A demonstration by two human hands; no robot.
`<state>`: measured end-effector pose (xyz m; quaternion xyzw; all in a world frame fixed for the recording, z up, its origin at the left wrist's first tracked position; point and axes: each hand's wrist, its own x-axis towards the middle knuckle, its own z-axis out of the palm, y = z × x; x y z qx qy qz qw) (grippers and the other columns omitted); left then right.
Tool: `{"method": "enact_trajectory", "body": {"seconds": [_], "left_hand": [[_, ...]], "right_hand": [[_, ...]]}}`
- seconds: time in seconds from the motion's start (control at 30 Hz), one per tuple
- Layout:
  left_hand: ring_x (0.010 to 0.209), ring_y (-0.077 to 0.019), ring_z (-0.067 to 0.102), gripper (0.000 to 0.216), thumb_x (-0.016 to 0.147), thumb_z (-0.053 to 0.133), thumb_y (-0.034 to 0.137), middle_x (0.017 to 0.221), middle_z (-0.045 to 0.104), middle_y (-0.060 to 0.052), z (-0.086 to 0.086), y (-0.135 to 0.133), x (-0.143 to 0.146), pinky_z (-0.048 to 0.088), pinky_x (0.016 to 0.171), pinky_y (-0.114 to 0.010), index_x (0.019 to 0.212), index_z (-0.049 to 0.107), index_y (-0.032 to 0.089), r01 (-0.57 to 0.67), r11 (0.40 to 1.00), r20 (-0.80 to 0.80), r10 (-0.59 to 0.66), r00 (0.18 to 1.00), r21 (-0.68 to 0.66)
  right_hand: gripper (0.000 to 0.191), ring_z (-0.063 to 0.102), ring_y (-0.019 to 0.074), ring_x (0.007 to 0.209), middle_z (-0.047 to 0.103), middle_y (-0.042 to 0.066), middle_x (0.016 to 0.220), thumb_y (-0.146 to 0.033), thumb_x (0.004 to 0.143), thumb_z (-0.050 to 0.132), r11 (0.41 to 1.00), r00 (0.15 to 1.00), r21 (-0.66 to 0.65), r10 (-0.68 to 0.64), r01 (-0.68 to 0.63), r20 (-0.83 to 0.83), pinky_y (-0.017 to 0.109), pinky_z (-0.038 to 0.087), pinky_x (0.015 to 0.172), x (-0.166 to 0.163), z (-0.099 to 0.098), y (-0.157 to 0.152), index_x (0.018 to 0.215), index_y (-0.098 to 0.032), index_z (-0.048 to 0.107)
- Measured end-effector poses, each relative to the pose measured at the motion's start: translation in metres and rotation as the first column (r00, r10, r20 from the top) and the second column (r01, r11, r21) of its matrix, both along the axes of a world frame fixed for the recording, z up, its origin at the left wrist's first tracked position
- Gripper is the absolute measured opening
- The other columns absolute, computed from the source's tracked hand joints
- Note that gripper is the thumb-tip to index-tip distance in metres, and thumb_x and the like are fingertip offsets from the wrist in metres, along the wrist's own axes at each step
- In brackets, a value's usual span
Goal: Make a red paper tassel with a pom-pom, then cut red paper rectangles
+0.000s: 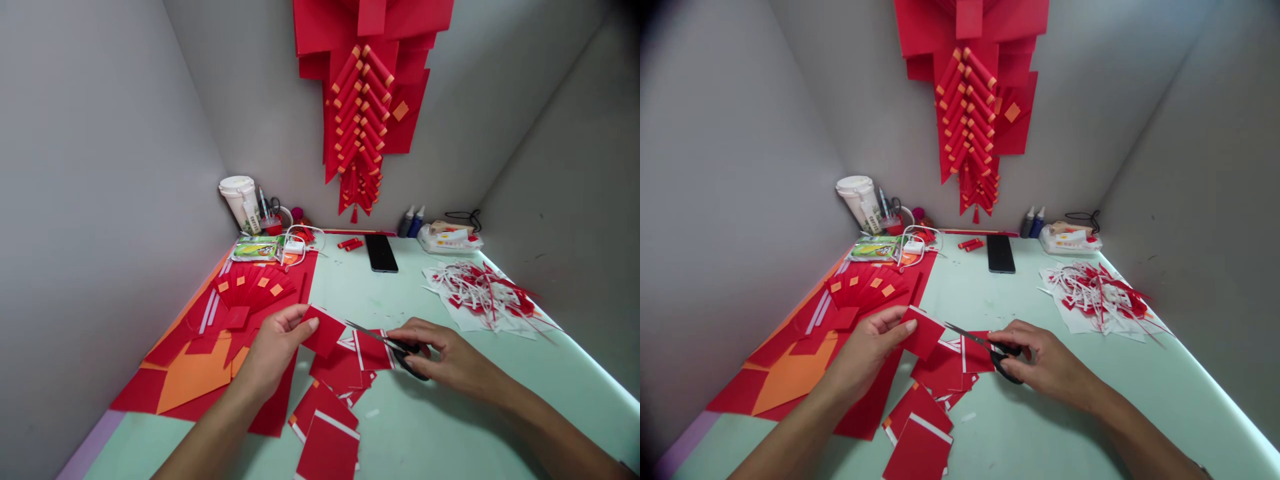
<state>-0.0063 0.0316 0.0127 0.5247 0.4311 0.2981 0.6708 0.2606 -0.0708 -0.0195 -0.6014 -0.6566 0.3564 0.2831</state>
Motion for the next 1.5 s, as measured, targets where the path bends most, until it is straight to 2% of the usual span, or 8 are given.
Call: {"method": "enact_trajectory", "body": {"seconds": [0.5, 0.67, 0.83, 0.93, 1.0, 1.07, 1.2, 1.5], "left_hand": [[0.081, -0.0204, 0.068, 0.025, 0.075, 0.072, 0.033, 0.09, 0.074, -0.006, -0.001, 0.0, -0.001, 0.05, 0.081, -0.032, 0.094, 0.067, 0.017, 0.023, 0.998, 0.08, -0.018, 0.997, -0.065], [0.07, -0.0166, 0.067, 0.023, 0.073, 0.075, 0.031, 0.079, 0.073, -0.004, 0.002, -0.004, 0.001, 0.05, 0.071, -0.026, 0.09, 0.067, 0.017, 0.015, 0.994, 0.131, 0.0, 0.991, -0.112], [0.07, -0.0155, 0.067, 0.023, 0.076, 0.073, 0.029, 0.077, 0.073, -0.004, 0.001, -0.006, 0.003, 0.05, 0.071, -0.026, 0.094, 0.066, 0.017, 0.033, 0.984, 0.162, -0.004, 0.987, -0.176], [0.075, -0.0176, 0.067, 0.022, 0.077, 0.071, 0.03, 0.083, 0.073, -0.005, 0.002, -0.007, 0.003, 0.051, 0.074, -0.03, 0.095, 0.068, 0.018, 0.003, 0.996, 0.119, 0.008, 0.993, -0.089], [0.084, -0.0208, 0.067, 0.018, 0.077, 0.071, 0.029, 0.09, 0.074, -0.006, 0.003, -0.008, 0.003, 0.05, 0.079, -0.032, 0.092, 0.071, 0.02, -0.056, 0.996, 0.034, 0.053, 0.998, 0.072], [0.096, -0.0229, 0.065, 0.01, 0.077, 0.068, 0.022, 0.097, 0.073, -0.006, 0.005, -0.012, 0.003, 0.048, 0.087, -0.035, 0.084, 0.075, 0.023, -0.083, 0.947, -0.036, 0.099, 0.994, 0.31], [0.103, -0.0239, 0.059, 0.027, 0.076, 0.061, 0.009, 0.1, 0.073, -0.003, 0.004, -0.02, 0.003, 0.044, 0.095, -0.038, 0.076, 0.078, 0.03, -0.005, 0.726, -0.089, 0.091, 0.992, 0.687], [0.096, -0.0217, 0.059, 0.033, 0.082, 0.057, 0.007, 0.099, 0.072, -0.004, -0.006, -0.019, 0.003, 0.047, 0.085, -0.037, 0.083, 0.077, 0.033, 0.055, 0.391, -0.101, 0.099, 0.99, 0.919]], "right_hand": [[0.041, 0.06, 0.0166, 0.078, 0.066, 0.005, 0.101, -0.018, 0.079, 0.056, 0.998, 0.996, -0.062, 0.007, -0.013, -0.088, 0.025, 0.047, 0.064, 0.003, -0.003, 0.002, 0.117, -0.027, 0.068], [0.045, 0.059, 0.015, 0.073, 0.068, 0.005, 0.103, -0.029, 0.084, 0.056, 0.98, 0.975, -0.193, -0.096, 0.056, -0.203, 0.024, 0.046, 0.059, 0.002, -0.008, 0.0, 0.128, -0.025, 0.061], [0.049, 0.061, 0.0185, 0.084, 0.068, 0.007, 0.104, -0.037, 0.084, 0.059, 0.96, 0.934, -0.279, -0.071, -0.031, -0.349, 0.028, 0.049, 0.07, 0.0, -0.006, -0.004, 0.132, -0.025, 0.057], [0.048, 0.061, 0.0213, 0.095, 0.066, 0.008, 0.111, -0.036, 0.083, 0.061, 0.957, 0.911, -0.283, -0.058, -0.065, -0.407, 0.031, 0.049, 0.08, -0.002, -0.003, -0.004, 0.13, -0.025, 0.058], [0.047, 0.06, 0.0211, 0.095, 0.066, 0.008, 0.111, -0.033, 0.082, 0.061, 0.958, 0.899, -0.28, -0.062, -0.069, -0.433, 0.032, 0.048, 0.079, -0.004, -0.001, -0.005, 0.129, -0.026, 0.058], [0.046, 0.061, 0.0199, 0.089, 0.066, 0.008, 0.107, -0.031, 0.081, 0.061, 0.96, 0.889, -0.272, -0.074, -0.059, -0.452, 0.032, 0.048, 0.076, -0.006, 0.001, -0.005, 0.127, -0.025, 0.06], [0.046, 0.06, 0.0173, 0.077, 0.067, 0.009, 0.1, -0.038, 0.081, 0.061, 0.963, 0.855, -0.264, -0.089, -0.058, -0.511, 0.031, 0.047, 0.07, -0.01, 0.003, -0.005, 0.124, -0.021, 0.061], [0.049, 0.059, 0.016, 0.073, 0.067, 0.008, 0.095, -0.042, 0.077, 0.07, 0.956, 0.766, -0.282, -0.119, -0.083, -0.631, 0.03, 0.046, 0.069, -0.011, -0.003, -0.004, 0.12, -0.021, 0.063]]}}
